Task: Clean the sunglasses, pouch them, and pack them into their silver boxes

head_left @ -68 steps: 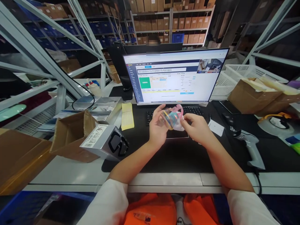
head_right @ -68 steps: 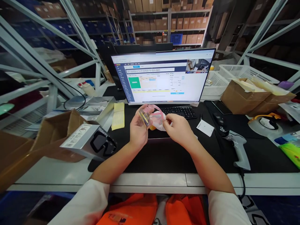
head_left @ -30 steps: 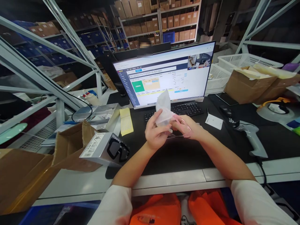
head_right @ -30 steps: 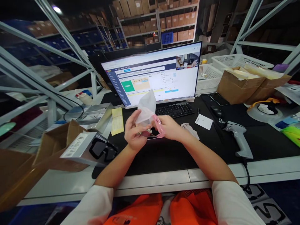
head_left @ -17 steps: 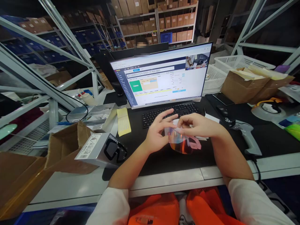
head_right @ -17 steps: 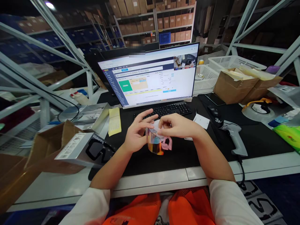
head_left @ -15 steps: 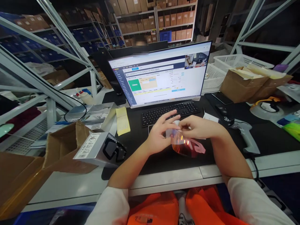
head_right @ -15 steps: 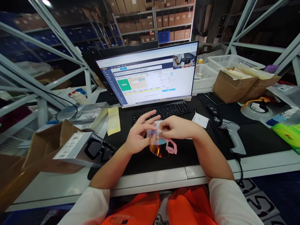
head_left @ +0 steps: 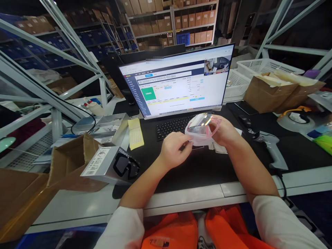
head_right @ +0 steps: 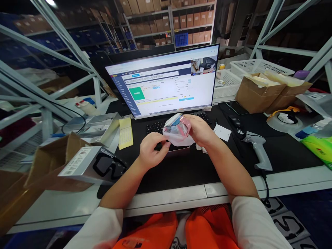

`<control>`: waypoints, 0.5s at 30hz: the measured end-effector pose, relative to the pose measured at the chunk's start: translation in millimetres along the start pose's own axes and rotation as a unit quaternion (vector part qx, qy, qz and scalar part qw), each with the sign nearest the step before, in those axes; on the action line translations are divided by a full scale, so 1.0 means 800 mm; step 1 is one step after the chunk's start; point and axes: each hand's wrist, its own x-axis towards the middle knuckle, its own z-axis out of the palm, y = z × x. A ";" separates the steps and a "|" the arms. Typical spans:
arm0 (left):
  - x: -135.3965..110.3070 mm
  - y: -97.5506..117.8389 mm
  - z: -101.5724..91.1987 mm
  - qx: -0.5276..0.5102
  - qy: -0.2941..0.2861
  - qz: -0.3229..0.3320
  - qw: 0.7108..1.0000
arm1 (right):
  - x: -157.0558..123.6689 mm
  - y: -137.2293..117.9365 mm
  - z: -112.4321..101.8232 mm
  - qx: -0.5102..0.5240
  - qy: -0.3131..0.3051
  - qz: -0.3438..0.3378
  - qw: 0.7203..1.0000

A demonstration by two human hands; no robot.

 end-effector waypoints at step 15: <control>0.016 0.000 -0.042 0.141 -0.123 0.057 0.981 | 0.005 0.012 0.011 0.002 -0.057 -0.003 0.998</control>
